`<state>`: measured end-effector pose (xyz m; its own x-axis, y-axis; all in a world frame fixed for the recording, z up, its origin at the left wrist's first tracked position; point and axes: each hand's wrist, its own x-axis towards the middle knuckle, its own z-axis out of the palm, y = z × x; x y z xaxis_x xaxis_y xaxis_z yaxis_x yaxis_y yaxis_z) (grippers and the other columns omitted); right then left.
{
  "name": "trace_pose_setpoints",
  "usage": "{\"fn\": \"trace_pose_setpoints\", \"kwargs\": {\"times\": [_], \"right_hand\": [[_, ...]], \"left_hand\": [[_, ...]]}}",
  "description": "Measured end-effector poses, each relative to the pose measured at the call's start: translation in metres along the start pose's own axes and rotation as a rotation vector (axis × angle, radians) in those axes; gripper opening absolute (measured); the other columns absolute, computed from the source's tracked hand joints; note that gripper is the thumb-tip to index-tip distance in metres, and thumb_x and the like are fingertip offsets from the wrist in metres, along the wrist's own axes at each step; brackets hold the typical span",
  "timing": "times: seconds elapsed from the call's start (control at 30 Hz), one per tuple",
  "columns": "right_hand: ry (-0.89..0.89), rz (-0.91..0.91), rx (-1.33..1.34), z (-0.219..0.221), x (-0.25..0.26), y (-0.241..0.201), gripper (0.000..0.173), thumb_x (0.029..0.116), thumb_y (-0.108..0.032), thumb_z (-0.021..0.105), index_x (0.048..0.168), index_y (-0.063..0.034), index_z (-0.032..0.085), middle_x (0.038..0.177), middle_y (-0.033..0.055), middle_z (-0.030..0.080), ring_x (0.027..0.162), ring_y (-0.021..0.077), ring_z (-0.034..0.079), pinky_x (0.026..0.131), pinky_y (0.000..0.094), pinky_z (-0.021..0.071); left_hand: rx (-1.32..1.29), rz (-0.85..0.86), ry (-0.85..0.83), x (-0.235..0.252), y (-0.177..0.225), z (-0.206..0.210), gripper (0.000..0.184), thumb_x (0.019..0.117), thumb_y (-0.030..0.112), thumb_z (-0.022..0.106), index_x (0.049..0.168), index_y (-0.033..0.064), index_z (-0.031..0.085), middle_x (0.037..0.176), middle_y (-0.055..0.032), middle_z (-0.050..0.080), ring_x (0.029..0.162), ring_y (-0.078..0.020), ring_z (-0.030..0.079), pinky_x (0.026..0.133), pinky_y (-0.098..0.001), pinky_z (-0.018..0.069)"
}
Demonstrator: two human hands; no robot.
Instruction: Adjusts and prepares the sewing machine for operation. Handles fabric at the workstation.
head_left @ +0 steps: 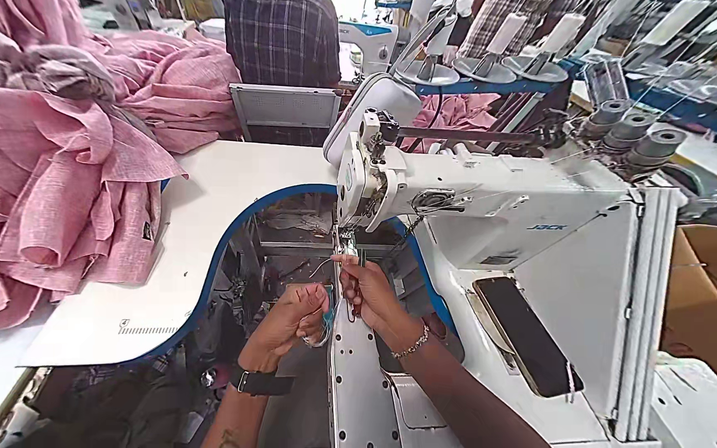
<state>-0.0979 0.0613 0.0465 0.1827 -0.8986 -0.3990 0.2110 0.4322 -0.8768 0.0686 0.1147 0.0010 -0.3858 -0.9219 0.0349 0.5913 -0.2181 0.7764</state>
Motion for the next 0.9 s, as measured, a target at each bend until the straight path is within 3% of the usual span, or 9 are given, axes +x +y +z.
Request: {"fn": "trace_pose_setpoints", "kwargs": {"times": [0.07, 0.17, 0.27, 0.4, 0.5, 0.57, 0.73, 0.8, 0.9], "right_hand": [[-0.063, -0.219, -0.333, 0.001, 0.001, 0.011, 0.022, 0.1016, 0.001, 0.044, 0.099, 0.0009, 0.066, 0.059, -0.0060, 0.044, 0.046, 0.0003, 0.037, 0.044, 0.0160, 0.0310], [-0.206, -0.619, -1.035, 0.011, -0.024, 0.036, 0.018, 0.0897, 0.000, 0.056, 0.096, 0.0009, 0.073, 0.077, 0.0141, 0.069, 0.073, 0.0283, 0.068, 0.067, 0.0483, 0.0522], [-0.217, -1.053, -1.285, 0.018, -0.039, 0.072, 0.017, 0.0666, -0.004, 0.071, 0.083, -0.0024, 0.068, 0.060, 0.0113, 0.059, 0.052, 0.0294, 0.065, 0.042, 0.0438, 0.0474], [-0.081, -0.964, -1.169, 0.012, -0.031, 0.061, 0.020, 0.0758, -0.004, 0.068, 0.094, 0.0019, 0.071, 0.074, 0.0157, 0.067, 0.062, 0.0311, 0.069, 0.052, 0.0458, 0.0536], [0.047, -0.880, -0.983, 0.009, -0.021, 0.055, 0.022, 0.0841, -0.005, 0.063, 0.103, 0.0027, 0.073, 0.081, 0.0146, 0.070, 0.068, 0.0262, 0.069, 0.061, 0.0407, 0.0557], [0.032, -0.696, -0.866, 0.005, -0.017, 0.047, 0.022, 0.0948, -0.007, 0.057, 0.107, 0.0033, 0.072, 0.085, 0.0124, 0.072, 0.067, 0.0192, 0.067, 0.064, 0.0349, 0.0564], [0.014, -0.455, -0.717, 0.002, -0.006, 0.036, 0.024, 0.1019, -0.007, 0.047, 0.105, 0.0013, 0.069, 0.082, 0.0052, 0.069, 0.058, 0.0087, 0.062, 0.060, 0.0265, 0.0553], [0.023, -0.484, -0.722, 0.004, -0.005, 0.039, 0.023, 0.1004, -0.009, 0.049, 0.102, 0.0009, 0.070, 0.080, 0.0049, 0.069, 0.059, 0.0101, 0.063, 0.061, 0.0285, 0.0553], [0.029, -0.495, -0.724, 0.003, -0.004, 0.039, 0.023, 0.1003, -0.010, 0.050, 0.101, 0.0008, 0.070, 0.079, 0.0052, 0.068, 0.060, 0.0112, 0.062, 0.062, 0.0302, 0.0551]], "left_hand": [[0.317, -0.021, 0.194, 0.013, 0.000, -0.010, 0.033, 0.1081, 0.026, 0.036, 0.098, 0.0114, 0.064, 0.057, 0.0125, 0.050, 0.045, 0.0018, 0.046, 0.045, -0.0159, 0.0428], [0.608, -0.062, 0.265, 0.056, 0.002, -0.020, 0.039, 0.1103, 0.025, 0.038, 0.101, 0.0016, 0.068, 0.073, 0.0059, 0.061, 0.059, -0.0011, 0.055, 0.059, -0.0197, 0.0483], [0.737, 0.014, 0.314, 0.082, 0.001, -0.013, 0.016, 0.1002, 0.009, 0.060, 0.089, -0.0004, 0.066, 0.082, 0.0015, 0.064, 0.069, -0.0007, 0.058, 0.067, -0.0191, 0.0500], [0.140, 0.258, 0.554, 0.102, -0.015, -0.018, 0.023, 0.1073, 0.002, 0.040, 0.099, -0.0043, 0.060, 0.101, -0.0101, 0.073, 0.087, -0.0120, 0.070, 0.076, -0.0262, 0.0576], [-0.129, 0.255, 0.550, 0.107, -0.018, -0.017, 0.028, 0.1111, 0.008, 0.030, 0.095, 0.0063, 0.053, 0.065, 0.0029, 0.062, 0.051, -0.0021, 0.057, 0.049, -0.0146, 0.0475], [0.032, 0.247, 0.601, 0.111, -0.025, -0.019, 0.025, 0.1073, 0.002, 0.039, 0.091, 0.0020, 0.059, 0.057, 0.0070, 0.049, 0.044, 0.0017, 0.041, 0.044, -0.0127, 0.0360], [0.636, 0.261, 0.638, 0.098, -0.033, -0.019, 0.021, 0.0915, 0.007, 0.073, 0.109, -0.0045, 0.072, 0.087, -0.0035, 0.070, 0.072, -0.0026, 0.061, 0.071, -0.0211, 0.0522], [0.737, 0.245, 0.745, 0.099, -0.033, -0.014, 0.009, 0.0893, 0.007, 0.076, 0.091, -0.0012, 0.073, 0.081, -0.0027, 0.070, 0.072, -0.0039, 0.062, 0.073, -0.0250, 0.0516], [0.765, 0.182, 0.699, 0.108, -0.033, -0.013, 0.013, 0.0977, 0.006, 0.062, 0.089, -0.0036, 0.066, 0.074, -0.0014, 0.059, 0.068, -0.0055, 0.054, 0.069, -0.0259, 0.0467]]}}
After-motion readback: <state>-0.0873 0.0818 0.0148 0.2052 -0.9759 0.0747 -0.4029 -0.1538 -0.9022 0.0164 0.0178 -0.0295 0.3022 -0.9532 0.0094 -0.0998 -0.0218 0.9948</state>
